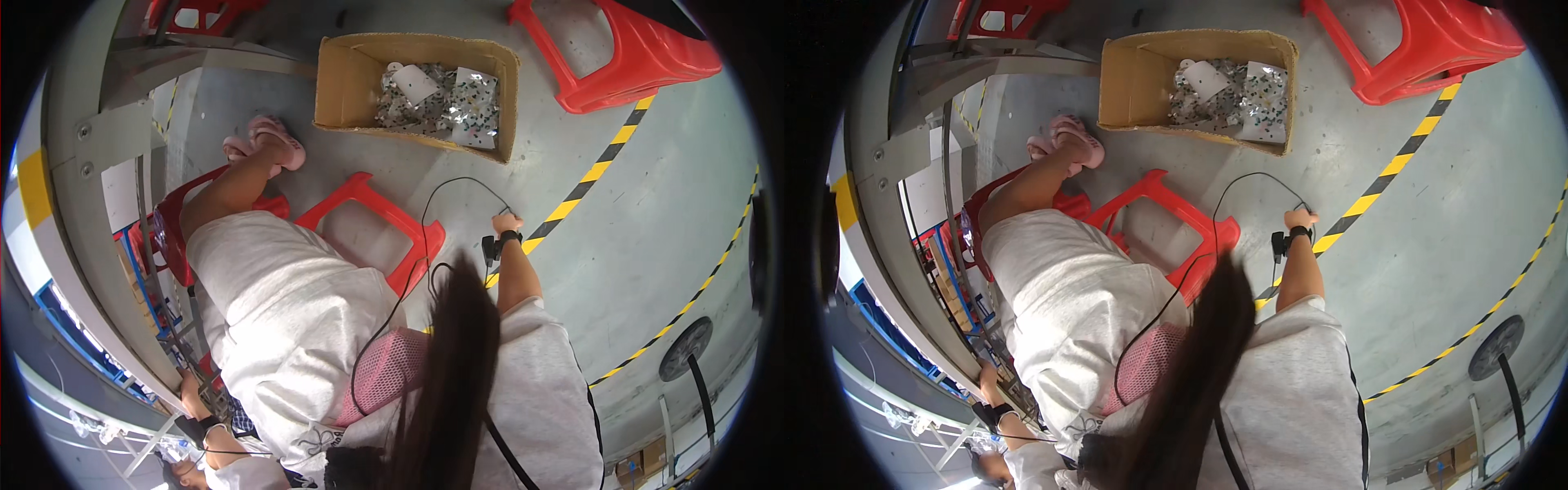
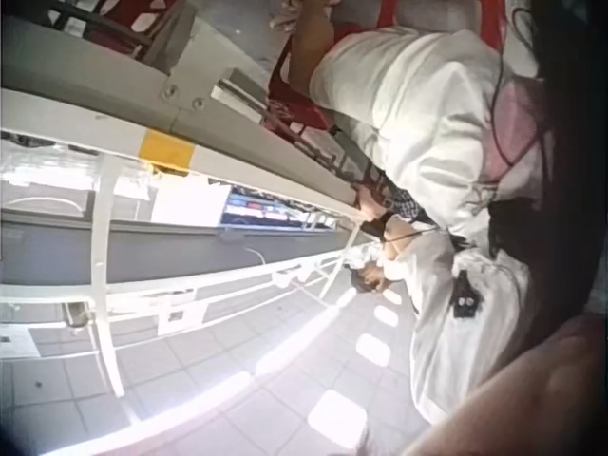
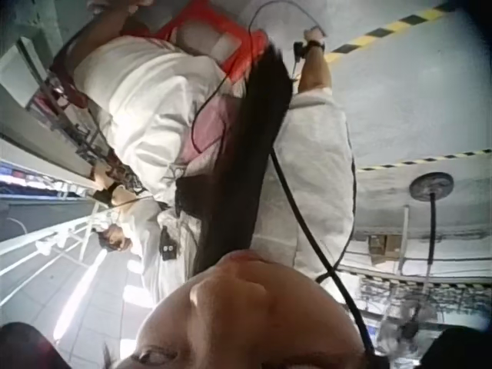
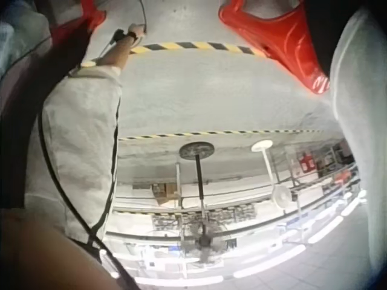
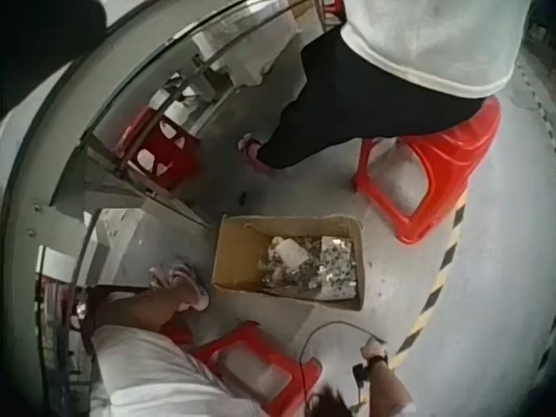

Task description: Inspecting and assembling components of smartwatches on a production line.

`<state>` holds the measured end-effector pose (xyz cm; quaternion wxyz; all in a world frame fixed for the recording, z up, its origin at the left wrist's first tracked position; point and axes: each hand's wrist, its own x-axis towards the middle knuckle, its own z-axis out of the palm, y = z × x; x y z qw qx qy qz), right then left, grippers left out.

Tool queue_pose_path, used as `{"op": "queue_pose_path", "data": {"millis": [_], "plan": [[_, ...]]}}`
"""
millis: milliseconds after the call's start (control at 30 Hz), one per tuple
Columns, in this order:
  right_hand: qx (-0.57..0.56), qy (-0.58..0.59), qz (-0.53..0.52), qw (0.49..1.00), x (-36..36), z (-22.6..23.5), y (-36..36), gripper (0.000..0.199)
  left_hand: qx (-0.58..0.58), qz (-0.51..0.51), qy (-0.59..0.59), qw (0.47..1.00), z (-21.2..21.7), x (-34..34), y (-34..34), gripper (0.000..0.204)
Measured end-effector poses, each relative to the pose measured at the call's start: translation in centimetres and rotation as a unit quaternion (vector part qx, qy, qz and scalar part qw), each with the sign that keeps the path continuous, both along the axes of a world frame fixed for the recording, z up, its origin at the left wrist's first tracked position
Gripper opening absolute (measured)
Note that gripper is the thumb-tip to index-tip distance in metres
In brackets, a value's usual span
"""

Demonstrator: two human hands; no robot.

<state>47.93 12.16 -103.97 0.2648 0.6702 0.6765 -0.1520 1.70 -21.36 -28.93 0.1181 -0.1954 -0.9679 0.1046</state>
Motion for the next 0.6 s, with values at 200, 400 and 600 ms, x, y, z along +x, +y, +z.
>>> {"op": "queue_pose_path", "data": {"millis": [200,400,600], "plan": [[0.132,0.162,0.001,0.978,0.1,9.4,0.3,0.033,-0.001,0.006,0.001,1.0,0.0,0.1,-0.5,0.041],[-0.035,0.356,-0.414,0.837,-4.5,21.5,2.1,0.034,0.011,0.005,0.003,1.0,-0.3,-0.1,-0.4,0.04],[-0.091,0.524,-0.323,0.783,-8.4,24.8,2.2,0.027,0.02,-0.008,0.01,1.0,-1.1,-0.7,0.4,0.039]]}}
